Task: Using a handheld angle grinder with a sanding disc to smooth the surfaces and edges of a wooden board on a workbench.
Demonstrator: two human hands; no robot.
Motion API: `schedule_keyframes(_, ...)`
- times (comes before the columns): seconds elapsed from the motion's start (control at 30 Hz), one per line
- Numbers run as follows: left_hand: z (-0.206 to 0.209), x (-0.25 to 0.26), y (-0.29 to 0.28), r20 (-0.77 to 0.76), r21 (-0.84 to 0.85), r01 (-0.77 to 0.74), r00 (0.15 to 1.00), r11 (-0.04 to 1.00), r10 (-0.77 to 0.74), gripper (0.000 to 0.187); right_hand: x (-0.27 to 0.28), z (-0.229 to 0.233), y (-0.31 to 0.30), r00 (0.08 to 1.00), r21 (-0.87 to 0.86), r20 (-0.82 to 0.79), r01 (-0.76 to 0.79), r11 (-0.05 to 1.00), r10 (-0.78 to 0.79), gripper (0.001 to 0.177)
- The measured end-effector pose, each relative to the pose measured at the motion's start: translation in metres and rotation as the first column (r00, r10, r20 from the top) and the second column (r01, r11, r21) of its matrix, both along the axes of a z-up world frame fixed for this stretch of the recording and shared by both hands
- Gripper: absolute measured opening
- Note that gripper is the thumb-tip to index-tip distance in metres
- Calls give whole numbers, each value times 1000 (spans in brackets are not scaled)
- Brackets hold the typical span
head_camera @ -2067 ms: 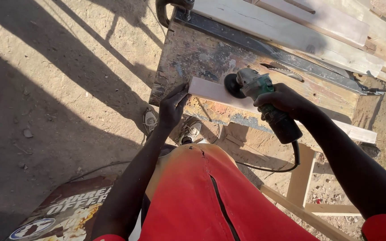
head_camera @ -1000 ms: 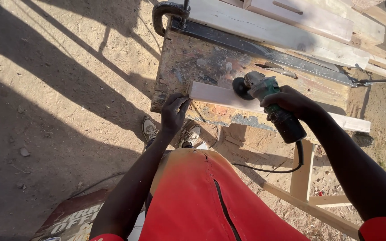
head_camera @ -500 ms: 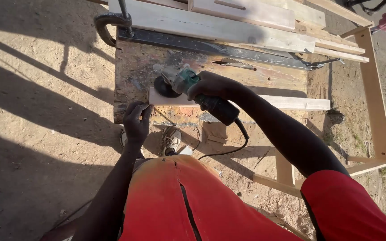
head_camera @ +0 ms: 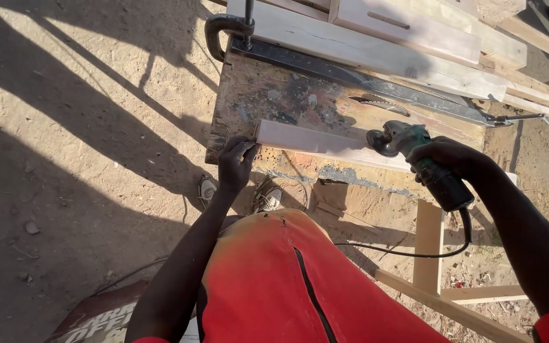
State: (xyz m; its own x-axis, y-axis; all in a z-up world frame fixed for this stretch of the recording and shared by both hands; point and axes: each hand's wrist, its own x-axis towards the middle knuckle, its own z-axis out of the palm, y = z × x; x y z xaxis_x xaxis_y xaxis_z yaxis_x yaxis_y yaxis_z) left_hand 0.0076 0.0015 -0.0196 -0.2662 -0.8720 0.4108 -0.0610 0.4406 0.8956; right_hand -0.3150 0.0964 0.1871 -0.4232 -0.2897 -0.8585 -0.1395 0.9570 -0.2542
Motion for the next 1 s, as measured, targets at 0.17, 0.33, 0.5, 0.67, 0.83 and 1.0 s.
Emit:
schedule_keyframes(0.17, 12, 0, -3, -45, 30, -30, 999, 999, 31, 8, 46, -11, -15, 999, -266, 44, 25, 964, -13, 24)
schedule_keyframes(0.33, 25, -7, -5, -34, 5, 7, 999, 1000, -7, 10, 62, -38, -31, 995, -374, 76, -35, 927, 68, 26)
schedule_keyframes(0.5, 21, -14, 0, 44, 76, -7, 999, 997, 4, 12, 24, -47, -12, 972, -284, -56, -234, 930, 228, 38)
schedule_keyframes(0.67, 44, -21, 10, 276, 242, -72, 961, 968, 3, 36, -59, -31, 42, 996, -267, -11, -93, 959, 93, 31)
schedule_keyframes(0.83, 81, -65, 27, 384, 144, -134, 921, 981, 69, 82, -167, -15, 112, 995, -249, 33, 103, 963, -98, 26)
schedule_keyframes(1.0, 102, -111, 41, 677, -10, -82, 733, 997, 67, 94, -267, -29, 174, 960, -221, -67, 251, 942, -271, 27)
